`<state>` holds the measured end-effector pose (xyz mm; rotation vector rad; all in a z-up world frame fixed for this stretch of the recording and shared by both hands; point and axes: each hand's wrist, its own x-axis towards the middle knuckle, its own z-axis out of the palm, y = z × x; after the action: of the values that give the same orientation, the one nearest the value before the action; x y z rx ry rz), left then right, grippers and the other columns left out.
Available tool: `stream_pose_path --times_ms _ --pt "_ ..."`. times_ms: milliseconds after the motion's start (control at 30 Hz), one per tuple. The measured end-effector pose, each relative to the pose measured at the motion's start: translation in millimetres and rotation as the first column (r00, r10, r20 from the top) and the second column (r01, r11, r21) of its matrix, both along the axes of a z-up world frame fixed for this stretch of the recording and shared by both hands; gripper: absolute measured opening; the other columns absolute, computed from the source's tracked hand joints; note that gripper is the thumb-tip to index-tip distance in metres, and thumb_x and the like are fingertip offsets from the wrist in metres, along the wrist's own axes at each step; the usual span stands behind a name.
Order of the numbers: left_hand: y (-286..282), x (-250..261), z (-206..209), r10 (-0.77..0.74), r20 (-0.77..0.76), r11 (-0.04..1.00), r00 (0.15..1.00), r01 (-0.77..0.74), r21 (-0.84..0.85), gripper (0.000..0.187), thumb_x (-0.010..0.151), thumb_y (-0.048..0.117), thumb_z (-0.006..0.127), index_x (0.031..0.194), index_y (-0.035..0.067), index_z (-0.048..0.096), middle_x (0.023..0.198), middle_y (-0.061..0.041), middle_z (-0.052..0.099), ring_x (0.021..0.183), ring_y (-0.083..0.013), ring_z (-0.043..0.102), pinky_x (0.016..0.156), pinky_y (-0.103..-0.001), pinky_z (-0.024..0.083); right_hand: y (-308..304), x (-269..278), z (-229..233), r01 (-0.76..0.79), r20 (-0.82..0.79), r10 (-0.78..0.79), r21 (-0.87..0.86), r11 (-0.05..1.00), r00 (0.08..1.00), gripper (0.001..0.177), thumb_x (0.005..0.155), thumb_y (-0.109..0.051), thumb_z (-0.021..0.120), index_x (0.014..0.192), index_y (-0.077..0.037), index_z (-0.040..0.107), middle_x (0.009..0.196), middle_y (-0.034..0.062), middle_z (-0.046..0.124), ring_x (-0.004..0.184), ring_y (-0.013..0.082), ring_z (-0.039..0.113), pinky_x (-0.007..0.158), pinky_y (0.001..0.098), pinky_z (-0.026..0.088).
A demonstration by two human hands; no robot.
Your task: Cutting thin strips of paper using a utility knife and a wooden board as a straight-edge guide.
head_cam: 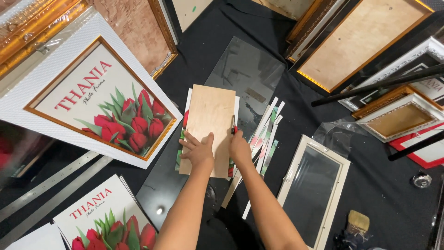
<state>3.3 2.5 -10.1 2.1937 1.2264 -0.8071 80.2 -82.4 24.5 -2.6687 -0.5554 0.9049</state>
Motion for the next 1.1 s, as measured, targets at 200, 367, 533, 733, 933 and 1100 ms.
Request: stream_pose_path --times_ms 200,367,533,733,933,1100 --pt "-1 1 1 -0.008 -0.013 1.000 1.000 0.008 0.006 0.097 0.095 -0.004 0.063 0.154 0.056 0.016 0.161 -0.042 -0.015 0.147 -0.0669 -0.008 0.100 -0.087 0.022 18 53 3 0.086 0.084 -0.095 0.105 0.991 0.992 0.033 0.105 -0.036 0.032 0.110 -0.007 0.048 0.089 0.0223 0.072 0.092 0.0455 0.073 0.085 0.0537 0.058" --pt "0 5 8 -0.003 -0.021 1.000 1.000 0.003 -0.013 0.097 0.094 -0.004 0.065 0.154 0.053 0.015 0.161 -0.043 -0.016 0.146 -0.0678 -0.008 0.101 -0.087 0.023 45 95 -45 0.082 0.073 -0.088 0.086 0.993 0.993 0.034 0.104 -0.033 0.030 0.111 -0.006 0.049 0.082 0.0175 0.072 0.086 0.0423 0.074 0.081 0.0518 0.058" --pt "1 4 20 -0.012 -0.038 1.000 0.999 0.012 -0.018 0.098 0.092 -0.004 0.067 0.155 0.050 0.016 0.161 -0.043 -0.015 0.147 -0.0675 -0.006 0.102 -0.085 0.026 35 70 -59 0.053 0.045 -0.055 0.056 0.997 0.997 0.035 0.105 -0.031 0.027 0.115 -0.004 0.046 0.099 0.0268 0.070 0.100 0.0482 0.071 0.085 0.0583 0.057" --pt "0 2 6 -0.007 -0.010 1.000 1.000 0.007 0.011 0.096 0.094 -0.007 0.063 0.154 0.052 0.018 0.160 -0.044 -0.015 0.147 -0.0676 -0.006 0.100 -0.087 0.025 -2 2 -2 -0.020 0.049 0.021 -0.010 1.000 0.999 0.029 0.105 -0.026 0.028 0.112 -0.004 0.045 0.101 0.0303 0.069 0.103 0.0502 0.069 0.090 0.0563 0.056" --pt "0 2 2 0.004 0.001 1.000 1.000 -0.004 0.007 0.097 0.094 -0.007 0.062 0.153 0.055 0.017 0.160 -0.044 -0.017 0.146 -0.0681 -0.007 0.100 -0.088 0.022 20 73 -37 0.084 0.112 -0.094 0.087 0.993 0.989 0.038 0.104 -0.037 0.035 0.112 -0.003 0.051 0.103 0.0292 0.069 0.104 0.0493 0.069 0.090 0.0577 0.056" --pt "-3 4 34 0.003 -0.030 1.000 1.000 -0.004 -0.020 0.092 0.096 -0.004 0.060 0.152 0.054 0.016 0.160 -0.044 -0.019 0.146 -0.0686 -0.010 0.100 -0.088 0.021 47 100 -45 0.113 0.028 -0.118 0.136 0.984 0.993 0.032 0.099 -0.032 0.032 0.108 -0.008 0.052 0.066 0.0126 0.070 0.058 0.0334 0.073 0.068 0.0507 0.060"
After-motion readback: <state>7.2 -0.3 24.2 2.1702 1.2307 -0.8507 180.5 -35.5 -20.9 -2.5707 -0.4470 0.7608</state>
